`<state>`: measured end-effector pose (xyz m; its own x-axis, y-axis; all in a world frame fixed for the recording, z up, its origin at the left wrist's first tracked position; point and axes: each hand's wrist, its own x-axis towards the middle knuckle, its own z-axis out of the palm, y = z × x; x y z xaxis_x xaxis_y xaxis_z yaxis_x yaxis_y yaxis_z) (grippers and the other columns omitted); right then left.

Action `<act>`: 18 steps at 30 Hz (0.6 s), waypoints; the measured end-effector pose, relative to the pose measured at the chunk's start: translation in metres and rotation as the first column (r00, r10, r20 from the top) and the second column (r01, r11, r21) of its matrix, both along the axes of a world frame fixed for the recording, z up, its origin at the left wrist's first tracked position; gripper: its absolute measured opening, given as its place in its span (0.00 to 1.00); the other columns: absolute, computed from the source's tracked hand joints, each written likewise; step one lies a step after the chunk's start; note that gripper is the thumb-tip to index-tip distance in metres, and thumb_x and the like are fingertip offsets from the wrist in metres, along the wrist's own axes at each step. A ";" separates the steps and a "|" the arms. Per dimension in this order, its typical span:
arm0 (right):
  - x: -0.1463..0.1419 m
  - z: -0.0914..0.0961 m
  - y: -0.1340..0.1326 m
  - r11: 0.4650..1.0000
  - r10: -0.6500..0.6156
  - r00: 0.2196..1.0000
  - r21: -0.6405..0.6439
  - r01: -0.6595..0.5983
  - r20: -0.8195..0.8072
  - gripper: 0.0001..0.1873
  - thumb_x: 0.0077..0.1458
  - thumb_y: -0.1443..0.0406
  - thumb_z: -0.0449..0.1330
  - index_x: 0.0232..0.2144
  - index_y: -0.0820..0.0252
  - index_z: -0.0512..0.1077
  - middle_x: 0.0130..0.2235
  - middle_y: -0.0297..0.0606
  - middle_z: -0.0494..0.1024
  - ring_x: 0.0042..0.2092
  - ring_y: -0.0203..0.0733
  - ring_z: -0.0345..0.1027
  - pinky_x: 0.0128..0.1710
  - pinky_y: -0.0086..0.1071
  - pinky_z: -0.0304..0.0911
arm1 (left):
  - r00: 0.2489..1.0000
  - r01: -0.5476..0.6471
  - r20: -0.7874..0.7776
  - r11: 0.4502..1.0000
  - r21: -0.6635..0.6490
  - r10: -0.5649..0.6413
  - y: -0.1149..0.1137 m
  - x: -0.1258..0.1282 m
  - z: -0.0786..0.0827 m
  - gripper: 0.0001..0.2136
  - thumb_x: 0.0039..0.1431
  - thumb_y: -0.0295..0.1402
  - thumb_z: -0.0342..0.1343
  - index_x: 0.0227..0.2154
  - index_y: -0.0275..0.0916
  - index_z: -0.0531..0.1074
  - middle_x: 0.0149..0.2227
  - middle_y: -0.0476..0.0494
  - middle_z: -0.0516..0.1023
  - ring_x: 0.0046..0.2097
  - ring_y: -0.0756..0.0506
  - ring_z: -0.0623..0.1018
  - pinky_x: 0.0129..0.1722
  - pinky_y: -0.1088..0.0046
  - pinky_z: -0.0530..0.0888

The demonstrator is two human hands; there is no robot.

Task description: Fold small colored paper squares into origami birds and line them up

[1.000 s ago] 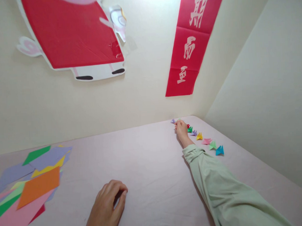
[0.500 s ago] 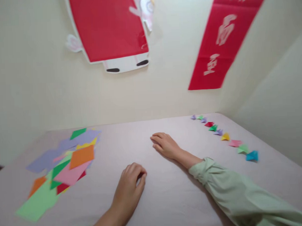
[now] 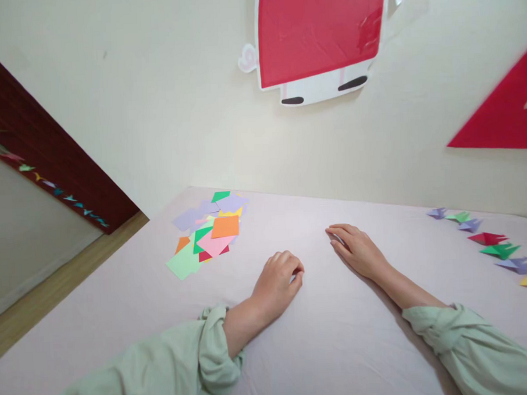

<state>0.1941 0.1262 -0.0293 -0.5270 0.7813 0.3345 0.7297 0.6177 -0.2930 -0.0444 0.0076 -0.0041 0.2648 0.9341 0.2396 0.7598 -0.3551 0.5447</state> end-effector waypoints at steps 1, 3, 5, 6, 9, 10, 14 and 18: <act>0.000 0.001 0.000 1.000 0.008 1.000 0.005 -0.008 0.001 0.19 0.61 0.62 0.51 0.52 0.58 0.71 0.53 0.46 0.73 0.53 0.51 0.67 0.53 0.46 0.62 | 1.000 -0.013 -0.012 1.000 0.005 0.013 0.001 -0.004 0.000 0.03 0.59 0.26 0.53 0.34 0.41 0.69 0.37 0.47 0.73 0.42 0.45 0.70 0.44 0.67 0.67; 0.000 0.002 -0.001 1.000 0.015 1.000 0.013 -0.014 -0.004 0.19 0.61 0.63 0.51 0.51 0.60 0.71 0.53 0.47 0.73 0.52 0.51 0.67 0.52 0.45 0.63 | 0.998 -0.037 -0.051 0.999 0.019 0.038 0.005 -0.017 0.001 0.04 0.60 0.27 0.52 0.36 0.42 0.69 0.39 0.47 0.74 0.44 0.44 0.71 0.46 0.66 0.67; -0.001 0.003 -0.001 1.000 0.016 1.000 0.014 -0.016 -0.011 0.18 0.61 0.63 0.51 0.51 0.60 0.72 0.52 0.47 0.74 0.51 0.51 0.68 0.52 0.45 0.63 | 0.988 -0.112 -0.101 0.991 0.066 0.119 0.012 -0.038 0.003 0.06 0.60 0.28 0.51 0.39 0.42 0.69 0.42 0.46 0.74 0.46 0.44 0.72 0.49 0.65 0.67; 0.000 0.003 -0.001 1.000 0.016 1.000 0.014 -0.016 -0.014 0.18 0.61 0.64 0.51 0.50 0.60 0.72 0.52 0.46 0.74 0.51 0.51 0.68 0.51 0.45 0.63 | 0.977 -0.155 -0.133 0.983 0.096 0.167 0.017 -0.052 0.003 0.08 0.60 0.28 0.52 0.42 0.42 0.69 0.45 0.45 0.73 0.48 0.43 0.72 0.51 0.64 0.67; 0.000 0.002 0.000 1.000 0.017 1.000 0.017 -0.017 -0.018 0.18 0.61 0.64 0.51 0.50 0.59 0.72 0.52 0.46 0.74 0.51 0.51 0.68 0.51 0.44 0.63 | 0.901 -0.322 -0.246 0.932 0.169 0.356 0.034 -0.098 0.004 0.19 0.58 0.32 0.54 0.53 0.40 0.65 0.57 0.38 0.67 0.59 0.39 0.66 0.59 0.60 0.62; 0.001 0.001 0.000 1.000 0.018 1.000 0.020 -0.018 -0.019 0.18 0.61 0.63 0.51 0.50 0.58 0.72 0.52 0.46 0.74 0.51 0.51 0.68 0.51 0.44 0.63 | 0.864 -0.380 -0.287 0.909 0.169 0.414 0.040 -0.113 0.004 0.22 0.57 0.35 0.55 0.55 0.39 0.63 0.60 0.36 0.64 0.62 0.38 0.63 0.61 0.59 0.59; 0.002 -0.001 0.002 0.999 0.021 0.999 0.027 -0.021 -0.029 0.17 0.61 0.63 0.51 0.50 0.57 0.72 0.51 0.45 0.74 0.51 0.50 0.68 0.51 0.44 0.63 | 0.737 -0.579 -0.430 0.815 -0.005 0.521 0.054 -0.156 0.000 0.36 0.54 0.48 0.56 0.62 0.37 0.55 0.66 0.31 0.55 0.66 0.32 0.57 0.62 0.55 0.58; 0.002 -0.002 0.002 1.000 0.020 0.999 0.022 -0.020 -0.027 0.17 0.61 0.63 0.51 0.50 0.57 0.72 0.51 0.45 0.74 0.51 0.50 0.68 0.51 0.43 0.63 | 0.741 -0.568 -0.455 0.823 -0.029 0.495 0.058 -0.168 -0.005 0.35 0.56 0.50 0.52 0.62 0.36 0.55 0.65 0.33 0.60 0.65 0.35 0.60 0.62 0.57 0.59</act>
